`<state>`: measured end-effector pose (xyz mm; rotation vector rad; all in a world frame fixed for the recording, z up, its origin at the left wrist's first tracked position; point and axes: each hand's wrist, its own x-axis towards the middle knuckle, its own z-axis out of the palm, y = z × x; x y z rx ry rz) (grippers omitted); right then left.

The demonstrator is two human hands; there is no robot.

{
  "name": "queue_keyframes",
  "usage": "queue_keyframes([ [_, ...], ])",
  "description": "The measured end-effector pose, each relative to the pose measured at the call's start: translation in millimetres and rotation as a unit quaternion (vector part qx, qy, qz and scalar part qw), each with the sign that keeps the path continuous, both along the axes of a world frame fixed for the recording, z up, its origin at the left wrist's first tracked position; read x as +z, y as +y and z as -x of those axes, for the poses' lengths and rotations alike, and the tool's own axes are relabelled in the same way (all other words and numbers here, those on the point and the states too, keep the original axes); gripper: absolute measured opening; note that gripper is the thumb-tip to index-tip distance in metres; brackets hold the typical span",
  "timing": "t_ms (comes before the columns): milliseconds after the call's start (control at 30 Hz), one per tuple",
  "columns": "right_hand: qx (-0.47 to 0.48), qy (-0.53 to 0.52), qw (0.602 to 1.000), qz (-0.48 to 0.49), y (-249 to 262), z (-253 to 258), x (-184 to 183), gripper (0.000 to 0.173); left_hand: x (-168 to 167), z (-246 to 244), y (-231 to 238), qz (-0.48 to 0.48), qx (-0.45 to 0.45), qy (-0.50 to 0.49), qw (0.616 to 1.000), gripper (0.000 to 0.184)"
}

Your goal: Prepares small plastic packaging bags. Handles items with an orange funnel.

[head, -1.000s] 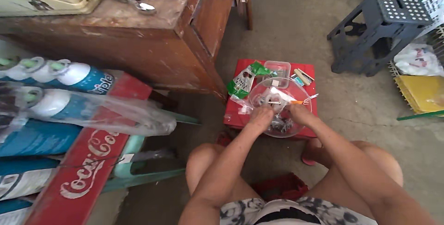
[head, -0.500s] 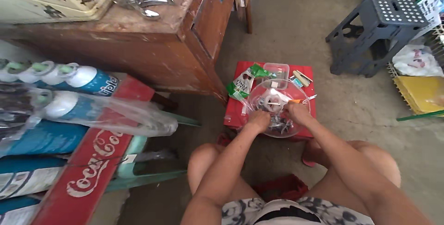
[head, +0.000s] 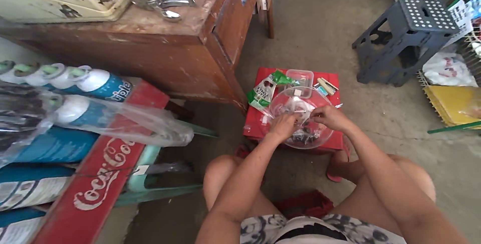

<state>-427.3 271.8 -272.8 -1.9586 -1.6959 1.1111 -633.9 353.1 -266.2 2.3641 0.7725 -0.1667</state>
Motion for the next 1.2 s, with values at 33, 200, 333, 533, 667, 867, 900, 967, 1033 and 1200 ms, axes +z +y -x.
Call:
queue_keyframes([
  [33, 0.002, 0.007, 1.0, -0.021, -1, 3, 0, 0.022, 1, -2, -1, 0.009, 0.012, -0.038, 0.999, 0.044],
  [200, -0.008, 0.014, 0.998, -0.06, -3, 18, 8, 0.02, -6, -9, -3, 0.058, 0.049, -0.115, 0.99, 0.031],
  [333, -0.062, 0.169, 0.977, -0.109, -5, 18, 11, 0.022, -5, -9, -1, 0.133, 0.095, -0.131, 0.978, 0.025],
  [533, -0.039, 0.29, 0.954, -0.069, -6, 11, 4, 0.054, 9, -6, 2, 0.247, 0.197, -0.211, 0.925, 0.018],
  [667, -0.131, 0.307, 0.94, -0.069, -3, 32, -1, 0.031, 10, -7, 1, 0.211, 0.228, -0.245, 0.918, 0.014],
  [867, -0.194, 0.476, 0.854, -0.081, -1, 35, 0, 0.019, 15, -5, 0, 0.26, 0.277, -0.274, 0.884, 0.016],
  [900, -0.199, 0.497, 0.842, -0.064, -1, 34, 1, 0.031, 14, -5, 0, 0.272, 0.283, -0.279, 0.877, 0.015],
  [967, -0.209, 0.524, 0.826, -0.021, -1, 34, 5, 0.052, 14, -4, 0, 0.29, 0.296, -0.287, 0.864, 0.013],
  [1033, -0.21, 0.534, 0.819, -0.009, -1, 33, 7, 0.052, 13, -4, 0, 0.297, 0.309, -0.29, 0.855, 0.013],
  [1200, -0.21, 0.495, 0.842, -0.042, -4, 35, 2, 0.014, 9, -6, -4, 0.341, 0.331, -0.323, 0.818, 0.014],
])
